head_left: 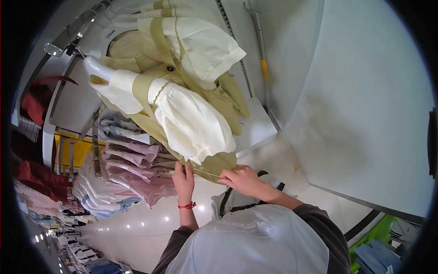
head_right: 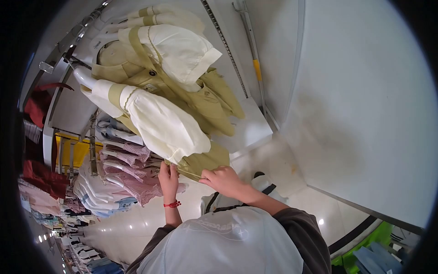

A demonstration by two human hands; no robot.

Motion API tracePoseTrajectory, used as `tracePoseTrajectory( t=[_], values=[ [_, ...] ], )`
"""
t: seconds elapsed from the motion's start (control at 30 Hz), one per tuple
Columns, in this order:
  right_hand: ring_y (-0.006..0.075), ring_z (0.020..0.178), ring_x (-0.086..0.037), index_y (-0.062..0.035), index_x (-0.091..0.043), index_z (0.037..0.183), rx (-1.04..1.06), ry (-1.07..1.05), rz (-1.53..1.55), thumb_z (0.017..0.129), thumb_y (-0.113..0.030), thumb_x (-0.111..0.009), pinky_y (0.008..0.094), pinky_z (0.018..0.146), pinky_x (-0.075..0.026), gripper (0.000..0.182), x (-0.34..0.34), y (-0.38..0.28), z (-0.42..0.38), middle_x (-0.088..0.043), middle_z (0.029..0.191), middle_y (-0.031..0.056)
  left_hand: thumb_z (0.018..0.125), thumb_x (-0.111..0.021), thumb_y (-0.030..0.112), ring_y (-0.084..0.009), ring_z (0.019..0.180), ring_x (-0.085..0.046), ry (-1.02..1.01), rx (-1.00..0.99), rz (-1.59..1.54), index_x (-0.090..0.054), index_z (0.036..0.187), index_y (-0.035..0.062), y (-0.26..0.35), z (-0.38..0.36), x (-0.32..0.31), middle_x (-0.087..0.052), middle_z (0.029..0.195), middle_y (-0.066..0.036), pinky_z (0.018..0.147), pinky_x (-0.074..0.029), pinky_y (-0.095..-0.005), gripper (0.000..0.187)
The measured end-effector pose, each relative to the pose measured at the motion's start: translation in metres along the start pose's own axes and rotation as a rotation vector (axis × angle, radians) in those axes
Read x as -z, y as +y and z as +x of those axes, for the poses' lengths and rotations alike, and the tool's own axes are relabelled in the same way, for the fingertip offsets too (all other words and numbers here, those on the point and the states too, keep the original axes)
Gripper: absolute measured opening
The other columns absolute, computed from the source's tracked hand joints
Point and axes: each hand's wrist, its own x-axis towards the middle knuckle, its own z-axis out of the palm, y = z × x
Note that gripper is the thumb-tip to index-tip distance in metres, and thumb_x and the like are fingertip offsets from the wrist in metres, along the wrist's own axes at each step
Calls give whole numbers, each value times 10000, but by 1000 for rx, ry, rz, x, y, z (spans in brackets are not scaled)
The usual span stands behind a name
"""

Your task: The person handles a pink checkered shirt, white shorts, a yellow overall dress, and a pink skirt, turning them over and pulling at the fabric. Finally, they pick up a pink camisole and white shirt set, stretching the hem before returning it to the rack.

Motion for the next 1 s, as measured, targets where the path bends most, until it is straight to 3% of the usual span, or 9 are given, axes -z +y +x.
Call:
tracePoseTrajectory(
  t=[0.33,0.43,0.53,0.63,0.67,0.77,0.87,1.0],
  values=[
    [217,589,-598,-43,-542,858,-218,114,275,763,-193,-640,301,551,-477,203,4,17,8,-596,656,75,869,-468,132,-172,442,-546,-212,-39,-52,-475,882,-10,18,-10,-26,-525,512,-81,431,-404,-290,143],
    [216,674,-608,-44,-529,910,-337,7,282,741,-200,-664,299,610,-489,267,12,27,12,-602,755,101,871,-458,135,-183,450,-557,-230,-41,-37,-481,895,-17,22,-11,-30,-543,523,-89,441,-417,-300,156],
    [264,775,-595,-53,-508,978,-213,-28,270,730,-221,-667,331,672,-476,339,19,23,20,-595,856,124,857,-476,123,-205,550,-581,-288,-58,-160,-480,893,-22,28,-16,-38,-562,624,-131,511,-440,-324,150],
    [285,845,-573,-52,-495,1025,51,69,35,731,-206,-662,352,716,-464,372,5,22,21,-569,941,140,835,-504,103,-240,628,-568,-399,-277,-193,-475,890,-27,33,-18,-47,-545,714,-159,579,-445,-335,145],
    [307,809,-573,-25,-493,1008,22,68,121,746,-192,-645,365,697,-461,346,-5,30,20,-578,895,147,791,-546,68,-271,729,-542,-510,-196,-212,-478,878,-21,37,-21,-41,-523,791,-161,659,-435,-335,142],
    [335,789,-568,2,-493,966,-252,-127,337,755,-169,-630,370,684,-454,304,12,27,28,-579,859,170,747,-588,64,-302,851,-507,-230,-371,-141,-476,934,-4,20,-16,-41,-513,893,-163,751,-408,-350,228],
    [276,745,-577,20,-497,942,-268,-104,539,777,-178,-618,336,671,-450,284,10,43,29,-585,814,141,690,-649,107,-339,971,-441,58,-464,-32,-451,1014,12,33,6,-26,-474,1004,-177,854,-351,-402,392],
    [114,735,-517,24,-509,1019,-276,-137,634,825,-213,-579,279,661,-436,314,5,52,30,-592,836,72,649,-709,253,-387,1097,-370,-214,-624,98,-386,1152,-1,41,24,-32,-401,1139,-231,946,-299,-422,649]
  ],
)
